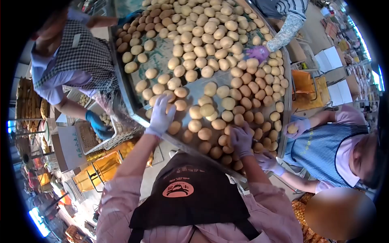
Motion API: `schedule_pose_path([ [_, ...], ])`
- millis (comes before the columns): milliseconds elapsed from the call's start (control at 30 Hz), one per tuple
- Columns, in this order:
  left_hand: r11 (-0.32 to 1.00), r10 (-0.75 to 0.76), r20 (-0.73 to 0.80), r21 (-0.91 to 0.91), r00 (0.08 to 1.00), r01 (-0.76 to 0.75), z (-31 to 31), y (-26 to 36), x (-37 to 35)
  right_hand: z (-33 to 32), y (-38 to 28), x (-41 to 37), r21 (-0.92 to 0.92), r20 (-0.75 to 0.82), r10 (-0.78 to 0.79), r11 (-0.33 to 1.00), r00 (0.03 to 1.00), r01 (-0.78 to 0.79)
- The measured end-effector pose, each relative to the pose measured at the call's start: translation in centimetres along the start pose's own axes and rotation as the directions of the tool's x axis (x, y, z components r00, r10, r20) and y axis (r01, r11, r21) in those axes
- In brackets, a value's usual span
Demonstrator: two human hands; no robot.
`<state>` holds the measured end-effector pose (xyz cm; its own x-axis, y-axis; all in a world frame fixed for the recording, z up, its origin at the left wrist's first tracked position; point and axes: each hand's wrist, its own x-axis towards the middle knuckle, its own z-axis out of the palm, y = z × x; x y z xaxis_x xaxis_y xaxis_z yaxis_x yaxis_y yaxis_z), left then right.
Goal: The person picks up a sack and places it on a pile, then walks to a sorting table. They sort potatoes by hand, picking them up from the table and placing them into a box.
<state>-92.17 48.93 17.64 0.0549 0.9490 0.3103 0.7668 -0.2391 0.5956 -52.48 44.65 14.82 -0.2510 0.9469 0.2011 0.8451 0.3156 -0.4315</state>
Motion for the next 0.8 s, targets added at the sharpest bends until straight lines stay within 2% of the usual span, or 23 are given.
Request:
schedule_pose_path([
  [33,0.992,-0.092,0.033,-0.087,0.995,0.095,0.0,0.8,3.4,-0.6,0.9,-0.9,-0.045,0.049,0.103,0.994,0.994,-0.1],
  [100,0.98,-0.174,0.036,0.101,0.984,0.169,2.4,-0.9,8.1,-1.8,1.9,-0.9,-0.141,0.131,0.3,0.949,0.945,-0.281],
  [167,0.87,-0.459,0.23,0.313,0.858,0.381,4.4,-2.1,11.2,-1.6,1.8,1.8,0.057,0.138,0.226,0.97,0.964,-0.235],
  [200,0.791,-0.589,0.236,0.364,0.773,0.491,5.7,-2.0,12.0,-1.5,1.1,3.3,0.156,0.14,0.192,0.965,0.971,-0.213],
  [233,0.735,-0.658,0.25,0.418,0.71,0.534,6.3,-0.5,12.4,-2.9,-1.2,7.1,0.25,0.076,0.179,0.949,0.981,-0.192],
  [267,0.728,-0.663,0.279,0.455,0.695,0.512,6.7,0.4,12.8,-3.5,-3.4,12.1,0.342,0.012,0.171,0.925,0.985,-0.165],
  [367,0.723,-0.676,0.313,0.457,0.668,0.518,6.7,2.3,12.9,1.3,-3.8,23.8,0.456,-0.206,-0.051,0.879,0.977,0.142],
  [433,0.721,-0.681,0.284,0.421,0.675,0.551,6.8,2.1,11.9,5.0,-5.3,29.6,0.305,-0.073,-0.103,0.945,0.992,0.121],
  [500,0.718,-0.683,0.218,0.376,0.698,0.585,7.7,1.1,10.8,8.5,-6.9,33.4,-0.019,0.213,-0.063,0.997,0.975,0.068],
  [533,0.704,-0.692,0.186,0.39,0.698,0.594,7.8,1.1,10.4,10.3,-7.8,34.6,-0.151,0.318,0.037,0.988,0.947,0.012],
  [567,0.71,-0.686,0.217,0.406,0.694,0.575,7.7,1.0,10.6,12.0,-8.3,35.3,-0.286,0.404,0.152,0.958,0.902,-0.033],
  [600,0.719,-0.678,0.254,0.421,0.69,0.552,7.4,1.1,11.0,12.4,-8.7,35.7,-0.332,0.402,0.201,0.941,0.893,-0.062],
  [633,0.726,-0.674,0.29,0.431,0.68,0.536,6.9,1.3,11.1,12.3,-8.3,35.3,-0.237,0.423,0.159,0.97,0.892,-0.061],
  [700,0.708,-0.706,0.43,0.392,0.563,0.588,5.7,1.3,12.5,11.3,-6.3,35.0,-0.047,0.448,0.053,0.998,0.892,-0.035],
  [733,0.702,-0.707,0.484,0.387,0.516,0.599,5.3,1.7,13.2,11.8,-5.6,34.8,0.229,0.358,0.118,0.951,0.926,-0.21],
  [767,0.693,-0.705,0.537,0.384,0.463,0.61,5.2,1.9,13.5,12.1,-5.1,35.1,0.564,0.441,0.255,0.667,0.861,-0.487],
  [800,0.706,-0.7,0.541,0.431,0.466,0.562,5.8,2.6,13.4,12.3,-5.0,35.4,0.621,0.433,0.237,0.621,0.87,-0.478],
])
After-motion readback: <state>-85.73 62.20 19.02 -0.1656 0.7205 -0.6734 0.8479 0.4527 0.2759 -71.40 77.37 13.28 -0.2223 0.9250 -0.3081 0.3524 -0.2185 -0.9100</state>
